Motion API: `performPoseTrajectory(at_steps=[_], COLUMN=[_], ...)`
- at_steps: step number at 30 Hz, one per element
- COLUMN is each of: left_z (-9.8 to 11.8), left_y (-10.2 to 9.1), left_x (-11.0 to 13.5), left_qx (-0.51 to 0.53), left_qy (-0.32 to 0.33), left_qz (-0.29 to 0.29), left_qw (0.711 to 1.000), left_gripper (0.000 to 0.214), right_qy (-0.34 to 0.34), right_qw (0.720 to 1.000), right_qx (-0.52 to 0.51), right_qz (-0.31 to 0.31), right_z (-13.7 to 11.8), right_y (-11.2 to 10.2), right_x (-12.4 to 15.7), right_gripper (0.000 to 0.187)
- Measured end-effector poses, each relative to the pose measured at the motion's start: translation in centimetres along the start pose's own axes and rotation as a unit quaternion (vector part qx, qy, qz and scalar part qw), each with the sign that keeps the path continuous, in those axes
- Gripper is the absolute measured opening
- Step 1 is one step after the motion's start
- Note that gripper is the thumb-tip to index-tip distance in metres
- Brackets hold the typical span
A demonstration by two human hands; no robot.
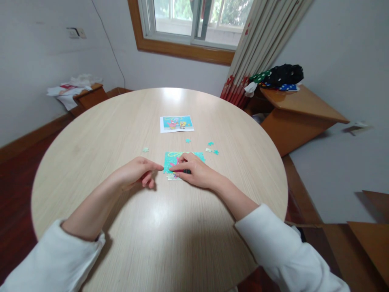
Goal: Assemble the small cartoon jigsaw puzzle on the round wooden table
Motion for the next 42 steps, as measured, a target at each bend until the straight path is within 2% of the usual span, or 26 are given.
performPoseTrajectory(at_steps=[6, 11, 16, 22, 26, 28, 32, 35, 38, 42], left_z=[-0.5, -0.9, -0.8, -0.7, -0.6, -0.4, 0.0, 0.3, 0.7, 0.9], left_y=[-0.6, -0.8, 0.1, 1.7, 2.4, 2.4, 1.3, -0.2, -1.9, -3.4], left_x=[-0.4, -0.8, -0.7, -0.8, -0.9, -1.0, -1.3, -1.3, -0.9, -0.2], left_qx=[0.097, 0.103, 0.102, -0.022, -0.143, -0.171, -0.094, -0.034, -0.094, -0.191], left_qy=[-0.016, -0.009, -0.01, 0.011, 0.033, 0.058, 0.121, 0.142, 0.127, 0.076], left_qz=[0.012, 0.017, 0.013, -0.006, 0.043, 0.079, 0.163, 0.168, 0.161, 0.111], left_qw=[0.995, 0.994, 0.995, 1.0, 0.988, 0.98, 0.975, 0.975, 0.974, 0.972], left_gripper=[0.022, 0.022, 0.014, 0.028, 0.025, 0.02, 0.019, 0.022, 0.027, 0.038], right_qy=[0.003, 0.001, -0.005, 0.0, 0.005, 0.006, 0.001, -0.001, 0.002, 0.002], right_qw=[1.0, 1.0, 1.0, 1.0, 1.0, 1.0, 1.0, 1.0, 1.0, 1.0], right_qx=[-0.004, -0.002, -0.003, 0.0, 0.001, 0.001, 0.002, 0.001, 0.0, -0.002], right_qz=[0.004, 0.003, 0.001, -0.002, -0.007, -0.006, -0.001, 0.001, -0.001, -0.001], right_z=[0.1, 0.2, 0.2, 0.0, -0.2, -0.2, -0.1, -0.1, 0.0, 0.0], right_y=[0.1, 0.1, 0.0, -0.1, -0.2, -0.2, -0.1, 0.0, 0.0, 0.0], right_x=[0.0, 0.0, 0.0, 0.0, 0.1, 0.1, 0.0, 0.0, 0.0, 0.0], right_gripper=[0.021, 0.023, 0.023, 0.025, 0.025, 0.025, 0.022, 0.022, 0.021, 0.021])
Point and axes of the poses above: each hand's wrist, its own x-axis away from the middle knuckle, its own y-axis out of the palm, z = x × y, the point moved 2 cm from there along -x, towards the middle knuckle, and after that the axes turned 7 degrees about y, right-handed, at the moved point
